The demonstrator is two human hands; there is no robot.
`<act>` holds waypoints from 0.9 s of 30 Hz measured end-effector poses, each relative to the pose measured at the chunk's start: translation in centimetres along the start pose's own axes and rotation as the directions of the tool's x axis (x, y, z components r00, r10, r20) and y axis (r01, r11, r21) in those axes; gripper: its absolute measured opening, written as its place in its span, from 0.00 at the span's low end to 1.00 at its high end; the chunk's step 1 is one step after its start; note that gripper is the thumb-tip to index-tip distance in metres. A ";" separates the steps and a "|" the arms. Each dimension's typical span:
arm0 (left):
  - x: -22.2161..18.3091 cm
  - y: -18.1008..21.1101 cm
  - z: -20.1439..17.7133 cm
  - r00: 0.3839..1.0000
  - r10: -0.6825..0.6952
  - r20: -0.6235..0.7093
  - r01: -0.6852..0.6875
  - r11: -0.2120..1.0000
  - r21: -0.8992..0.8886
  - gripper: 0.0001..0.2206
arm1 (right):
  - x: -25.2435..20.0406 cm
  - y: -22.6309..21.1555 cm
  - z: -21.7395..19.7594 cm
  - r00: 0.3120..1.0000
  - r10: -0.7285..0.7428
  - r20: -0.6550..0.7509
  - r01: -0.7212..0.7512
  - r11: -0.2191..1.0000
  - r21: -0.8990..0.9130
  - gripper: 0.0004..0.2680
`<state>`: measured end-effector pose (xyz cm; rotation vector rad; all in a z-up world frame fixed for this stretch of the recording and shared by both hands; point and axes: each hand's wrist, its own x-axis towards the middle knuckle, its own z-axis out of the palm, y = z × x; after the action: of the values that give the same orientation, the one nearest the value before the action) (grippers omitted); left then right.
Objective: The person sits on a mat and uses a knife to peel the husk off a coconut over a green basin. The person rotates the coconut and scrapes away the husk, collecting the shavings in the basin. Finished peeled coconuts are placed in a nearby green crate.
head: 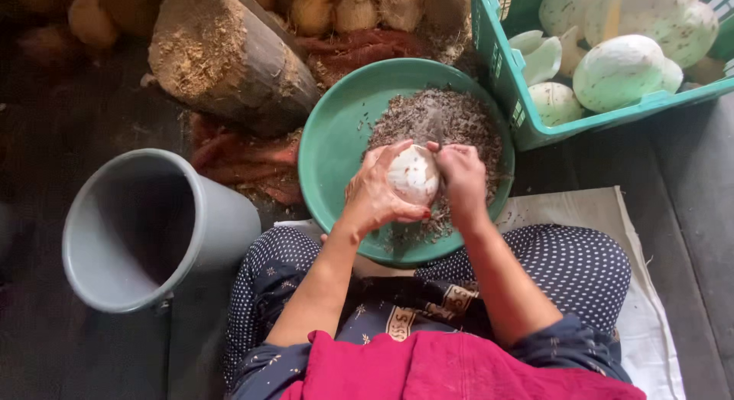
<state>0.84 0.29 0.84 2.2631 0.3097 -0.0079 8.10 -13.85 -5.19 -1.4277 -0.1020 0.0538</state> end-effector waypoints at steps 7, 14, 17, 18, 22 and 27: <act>0.2 0.0 0.1 0.999 -0.037 -0.020 0.038 0.997 0.062 0.33 | 0.8 1.6 0.4 0.542 -0.836 0.089 0.829 0.514 -0.219 0.03; 0.2 0.5 -0.7 1.000 0.006 0.020 -0.006 1.000 0.017 0.39 | -0.5 0.8 0.4 0.920 -0.377 0.103 0.390 0.900 -0.194 0.09; 0.7 0.0 -0.3 1.000 0.006 0.027 -0.007 0.999 0.032 0.40 | -0.4 0.6 0.5 0.738 -0.661 0.138 0.658 0.658 -0.366 0.06; 0.8 -0.4 -0.1 1.000 0.024 0.019 -0.025 0.998 0.053 0.47 | 0.6 1.5 0.3 0.748 -0.661 0.060 0.615 0.657 -0.436 0.05; 0.5 -0.6 -0.2 0.999 0.032 0.028 -0.033 0.999 0.033 0.49 | 2.8 0.8 0.6 0.933 0.343 0.108 -0.345 0.938 0.007 0.09; 0.9 -1.5 0.9 0.999 -0.033 0.039 0.034 0.999 -0.002 0.37 | -3.5 -1.8 1.2 0.676 -0.692 0.253 0.724 0.560 -0.403 0.08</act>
<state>1.49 0.79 -0.98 2.2518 0.3268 -0.0687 4.49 -13.26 -3.39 -1.7813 -0.8037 -0.6496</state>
